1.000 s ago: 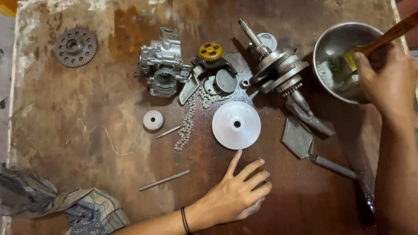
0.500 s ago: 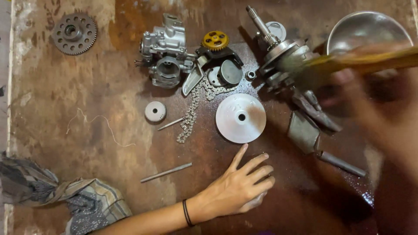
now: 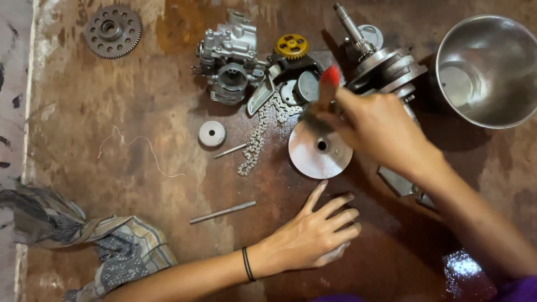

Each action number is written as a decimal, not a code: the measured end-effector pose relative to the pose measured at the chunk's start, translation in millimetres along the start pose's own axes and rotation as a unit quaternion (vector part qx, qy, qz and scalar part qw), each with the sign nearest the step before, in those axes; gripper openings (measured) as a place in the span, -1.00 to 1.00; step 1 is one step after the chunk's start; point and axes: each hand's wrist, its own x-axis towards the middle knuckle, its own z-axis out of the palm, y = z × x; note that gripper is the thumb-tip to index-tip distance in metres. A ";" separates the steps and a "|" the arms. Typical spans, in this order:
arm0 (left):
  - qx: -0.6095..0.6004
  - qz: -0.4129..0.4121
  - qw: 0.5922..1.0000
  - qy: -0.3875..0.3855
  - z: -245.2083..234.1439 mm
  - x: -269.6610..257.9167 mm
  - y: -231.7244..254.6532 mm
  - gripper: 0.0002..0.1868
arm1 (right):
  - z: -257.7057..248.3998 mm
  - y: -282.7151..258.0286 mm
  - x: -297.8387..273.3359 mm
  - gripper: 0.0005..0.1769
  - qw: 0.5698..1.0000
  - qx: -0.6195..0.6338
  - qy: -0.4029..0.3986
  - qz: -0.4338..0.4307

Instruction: The person uses a brush to scrub a white circular mechanical part on a wooden table. Various disassembled engine components, including gears and a chain, are scattered around the workspace. The person repeatedly dips the brush into a metal bowl of liquid to clean the part.

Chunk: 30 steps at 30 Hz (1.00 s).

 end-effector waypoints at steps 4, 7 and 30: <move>0.005 0.000 1.000 0.004 2.7 0.3 -0.8 -0.59 | 6.5 1.2 -10.9 -0.72 0.992 -0.015 0.025 -0.123; 0.010 -0.003 1.000 0.007 3.3 -2.1 -1.2 -0.60 | -6.7 -5.8 -2.8 -0.76 0.998 -0.018 0.029 -0.046; -0.005 -0.013 1.000 0.002 8.9 -3.7 -2.4 -0.61 | 17.6 -23.0 -26.7 -0.67 0.986 0.034 0.045 -0.159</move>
